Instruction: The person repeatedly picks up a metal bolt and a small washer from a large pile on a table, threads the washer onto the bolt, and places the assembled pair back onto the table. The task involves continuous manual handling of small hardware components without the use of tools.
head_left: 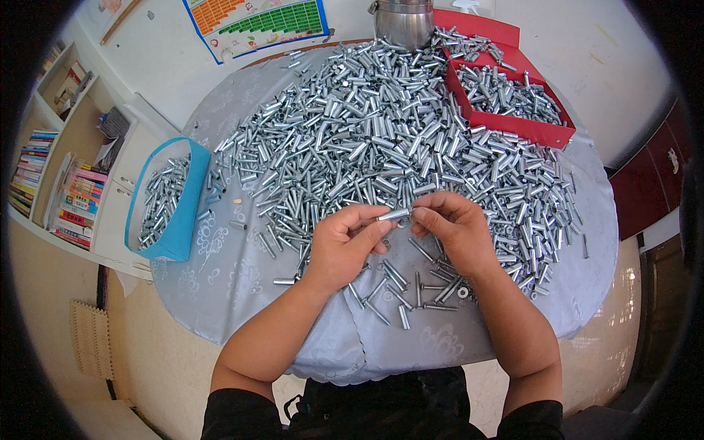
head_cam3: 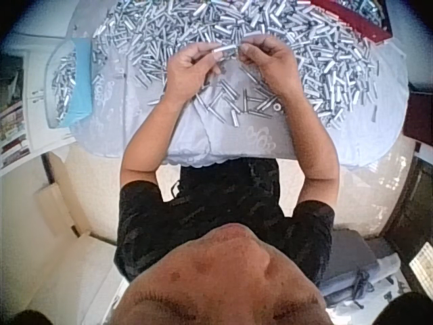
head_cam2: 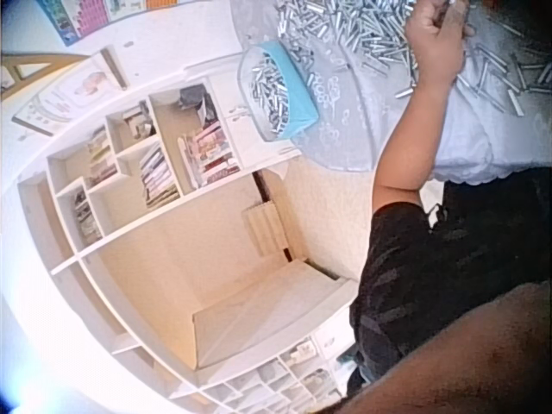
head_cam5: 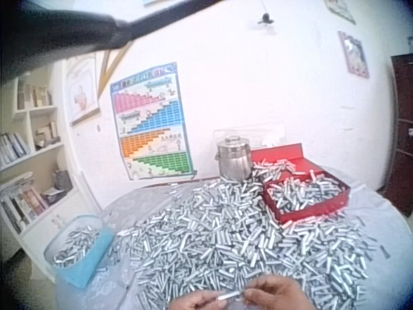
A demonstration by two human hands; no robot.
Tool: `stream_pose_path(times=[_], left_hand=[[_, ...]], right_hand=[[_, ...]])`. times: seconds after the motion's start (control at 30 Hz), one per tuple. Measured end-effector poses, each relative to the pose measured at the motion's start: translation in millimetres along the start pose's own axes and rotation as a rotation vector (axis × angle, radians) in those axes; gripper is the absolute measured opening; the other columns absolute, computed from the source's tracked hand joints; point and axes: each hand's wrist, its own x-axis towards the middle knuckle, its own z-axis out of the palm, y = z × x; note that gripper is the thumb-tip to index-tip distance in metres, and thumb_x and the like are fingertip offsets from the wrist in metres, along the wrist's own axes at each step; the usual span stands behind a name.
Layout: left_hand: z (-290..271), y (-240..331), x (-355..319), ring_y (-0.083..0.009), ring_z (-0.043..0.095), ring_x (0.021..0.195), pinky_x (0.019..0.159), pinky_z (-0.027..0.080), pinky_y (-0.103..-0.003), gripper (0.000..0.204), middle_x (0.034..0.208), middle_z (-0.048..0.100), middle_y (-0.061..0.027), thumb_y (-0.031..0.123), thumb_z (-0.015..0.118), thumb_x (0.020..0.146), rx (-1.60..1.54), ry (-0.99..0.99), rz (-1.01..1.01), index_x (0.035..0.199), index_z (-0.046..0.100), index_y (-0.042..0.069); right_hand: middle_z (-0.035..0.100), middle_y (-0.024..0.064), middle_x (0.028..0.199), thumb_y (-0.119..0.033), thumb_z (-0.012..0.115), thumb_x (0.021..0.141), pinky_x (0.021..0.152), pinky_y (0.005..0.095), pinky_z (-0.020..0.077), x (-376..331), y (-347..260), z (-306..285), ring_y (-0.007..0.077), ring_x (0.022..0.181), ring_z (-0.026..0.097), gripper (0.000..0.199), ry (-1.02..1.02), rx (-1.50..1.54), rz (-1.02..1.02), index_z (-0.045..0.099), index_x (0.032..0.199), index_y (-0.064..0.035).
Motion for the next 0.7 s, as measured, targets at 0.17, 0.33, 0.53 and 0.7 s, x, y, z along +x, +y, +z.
stream_pose_path(times=[0.17, 0.33, 0.53, 0.7], left_hand=[[2, 3, 0, -0.0110, 0.064, 0.070, 0.060, 0.052, -0.022, 0.022, 0.098, 0.072, -0.0123, 0.002, 0.064, 0.091, 0.007, 0.006, -0.016, 0.112, 0.065, -0.003], [-1, 5, -3, -0.0088, 0.063, 0.066, 0.059, 0.051, -0.021, 0.025, 0.092, 0.072, -0.0104, 0.003, 0.068, 0.088, 0.193, -0.030, 0.053, 0.113, 0.068, -0.001], [0, 6, -3, -0.0081, 0.062, 0.064, 0.058, 0.051, -0.021, 0.026, 0.093, 0.073, -0.0109, 0.004, 0.065, 0.090, 0.095, -0.077, 0.058, 0.116, 0.067, -0.001], [-2, 9, -2, -0.0089, 0.061, 0.064, 0.058, 0.051, -0.022, 0.026, 0.096, 0.073, -0.0129, 0.004, 0.063, 0.092, 0.038, 0.044, 0.008, 0.116, 0.065, -0.003]], right_hand=[[0.068, 0.0039, 0.086, -0.006, 0.067, 0.089, 0.069, 0.0239, 0.0494, 0, -1, -3, 0.0103, 0.074, 0.061, 0.016, -0.037, -0.025, 0.016, 0.067, 0.103, 0.0017], [0.067, 0.0024, 0.086, -0.006, 0.067, 0.088, 0.068, 0.0226, 0.0469, -2, -9, -5, 0.0091, 0.073, 0.059, 0.016, -0.044, -0.102, -0.005, 0.068, 0.103, 0.0007], [0.068, 0.0034, 0.086, -0.008, 0.066, 0.089, 0.069, 0.0226, 0.0468, -3, -14, -11, 0.0088, 0.073, 0.058, 0.017, -0.064, -0.232, -0.130, 0.069, 0.103, 0.0007], [0.068, 0.0050, 0.084, -0.011, 0.063, 0.092, 0.065, 0.0239, 0.0480, 0, -23, -20, 0.0092, 0.070, 0.058, 0.018, 0.110, -0.120, -0.181, 0.069, 0.103, 0.0017]])
